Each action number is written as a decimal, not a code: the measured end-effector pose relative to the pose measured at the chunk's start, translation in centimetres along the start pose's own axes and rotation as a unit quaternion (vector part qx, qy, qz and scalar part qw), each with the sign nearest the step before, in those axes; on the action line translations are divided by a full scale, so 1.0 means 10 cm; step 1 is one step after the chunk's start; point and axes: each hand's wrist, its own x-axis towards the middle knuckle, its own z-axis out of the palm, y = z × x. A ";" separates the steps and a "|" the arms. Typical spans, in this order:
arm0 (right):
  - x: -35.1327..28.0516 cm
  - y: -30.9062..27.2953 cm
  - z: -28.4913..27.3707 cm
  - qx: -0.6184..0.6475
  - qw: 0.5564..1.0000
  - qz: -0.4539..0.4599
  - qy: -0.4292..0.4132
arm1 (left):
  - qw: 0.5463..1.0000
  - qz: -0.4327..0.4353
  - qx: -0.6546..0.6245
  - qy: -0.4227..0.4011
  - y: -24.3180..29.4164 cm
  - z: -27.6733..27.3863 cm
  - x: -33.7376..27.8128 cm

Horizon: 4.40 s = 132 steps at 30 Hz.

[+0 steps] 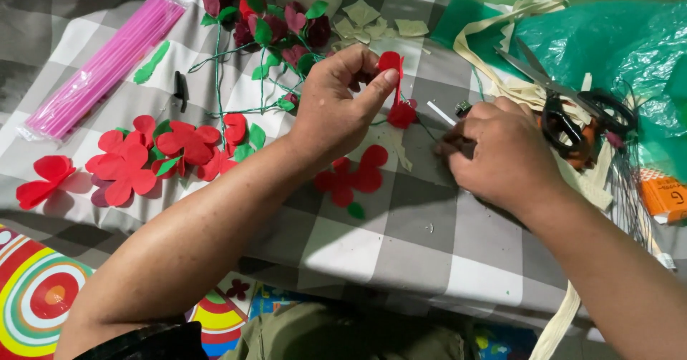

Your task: The person constructs an artificial rose by attaching red petals to a green wire stem, using a lighter and glue stick to melt the adhesive and secure the pieces.

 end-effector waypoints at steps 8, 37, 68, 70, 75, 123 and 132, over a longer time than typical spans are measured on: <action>0.03 -0.08 -0.01 -0.012 0.996 -0.067 0.060 | 0.998 0.049 -0.022 0.040 0.01 0.00 0.05; 0.47 -0.24 -0.56 -0.345 0.856 -0.279 0.264 | 0.935 0.278 0.191 -0.108 0.05 -0.09 0.11; 0.16 -0.43 -0.04 0.395 0.864 -0.081 0.303 | 0.968 0.235 0.084 -0.004 0.08 0.28 -0.17; 0.15 -0.47 -0.01 0.424 0.844 -0.076 0.319 | 0.967 0.234 0.095 -0.013 0.10 0.26 -0.18; 0.13 -0.62 -0.11 0.495 0.814 -0.018 0.303 | 0.974 0.219 0.052 -0.004 0.08 0.32 -0.19; -0.04 -0.37 -0.19 0.544 0.796 -0.120 0.237 | 0.892 0.041 -0.385 -0.233 0.16 0.30 -0.30; -0.03 -0.50 -0.36 0.524 0.820 -0.103 0.206 | 0.946 0.185 -0.206 -0.168 0.25 0.18 -0.15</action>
